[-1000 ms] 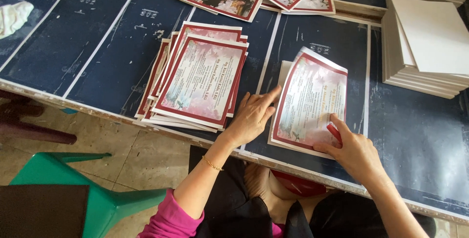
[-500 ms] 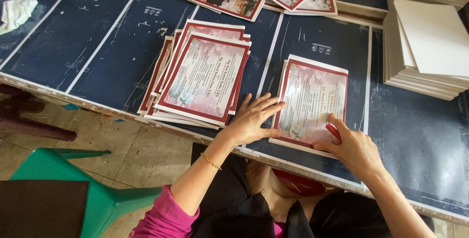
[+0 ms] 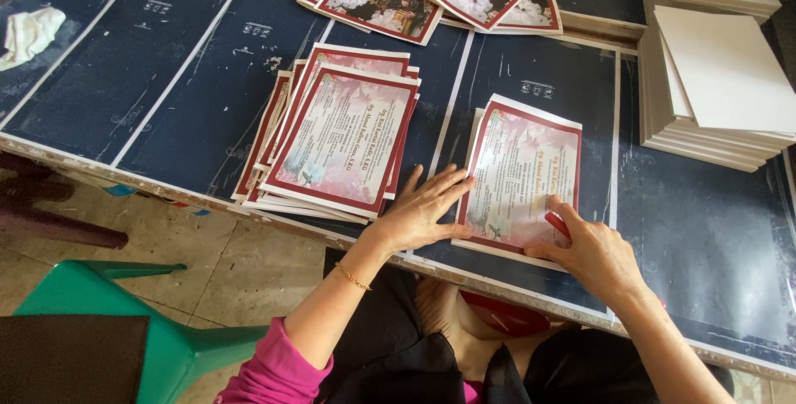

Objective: Folding printed cards and paper sheets by hand and using a creasing tool to sharpen the folds.

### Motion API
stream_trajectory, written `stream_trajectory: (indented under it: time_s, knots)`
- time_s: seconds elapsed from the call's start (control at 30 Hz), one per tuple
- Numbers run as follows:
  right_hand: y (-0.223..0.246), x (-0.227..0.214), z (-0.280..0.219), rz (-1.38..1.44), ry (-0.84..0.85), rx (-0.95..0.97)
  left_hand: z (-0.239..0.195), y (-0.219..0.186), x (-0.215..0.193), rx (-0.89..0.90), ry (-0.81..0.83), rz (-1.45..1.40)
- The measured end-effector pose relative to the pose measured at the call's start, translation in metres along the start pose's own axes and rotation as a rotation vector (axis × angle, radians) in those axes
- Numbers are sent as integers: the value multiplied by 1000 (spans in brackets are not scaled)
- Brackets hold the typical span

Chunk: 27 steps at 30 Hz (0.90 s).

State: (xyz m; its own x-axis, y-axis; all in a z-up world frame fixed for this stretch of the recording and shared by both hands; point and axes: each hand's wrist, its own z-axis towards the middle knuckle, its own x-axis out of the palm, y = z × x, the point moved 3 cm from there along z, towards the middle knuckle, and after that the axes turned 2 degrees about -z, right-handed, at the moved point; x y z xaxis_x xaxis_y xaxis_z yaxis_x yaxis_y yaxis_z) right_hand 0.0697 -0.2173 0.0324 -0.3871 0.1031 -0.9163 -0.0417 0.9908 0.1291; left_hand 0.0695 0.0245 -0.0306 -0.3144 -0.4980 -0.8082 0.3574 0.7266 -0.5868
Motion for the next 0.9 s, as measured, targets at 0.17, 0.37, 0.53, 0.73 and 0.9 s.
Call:
stream_trajectory:
  time_s: [0.17,0.37,0.53,0.73,0.9]
  knots:
    - [-3,-3,-5,-42,10,-48,-3,-10,-7,-10,-19,-5]
    - [-46,13,-14,136,-337,-231,0,-10,-5,-14,84,23]
    - [-50,62,-28,250,-486,-408,0,-6,-5,6,72,5]
    - [-54,70,-26,206,-592,-472,2,-6,-6,-4,101,16]
    - [-57,49,21,185,-628,-597,0,-9,-6,10,86,26]
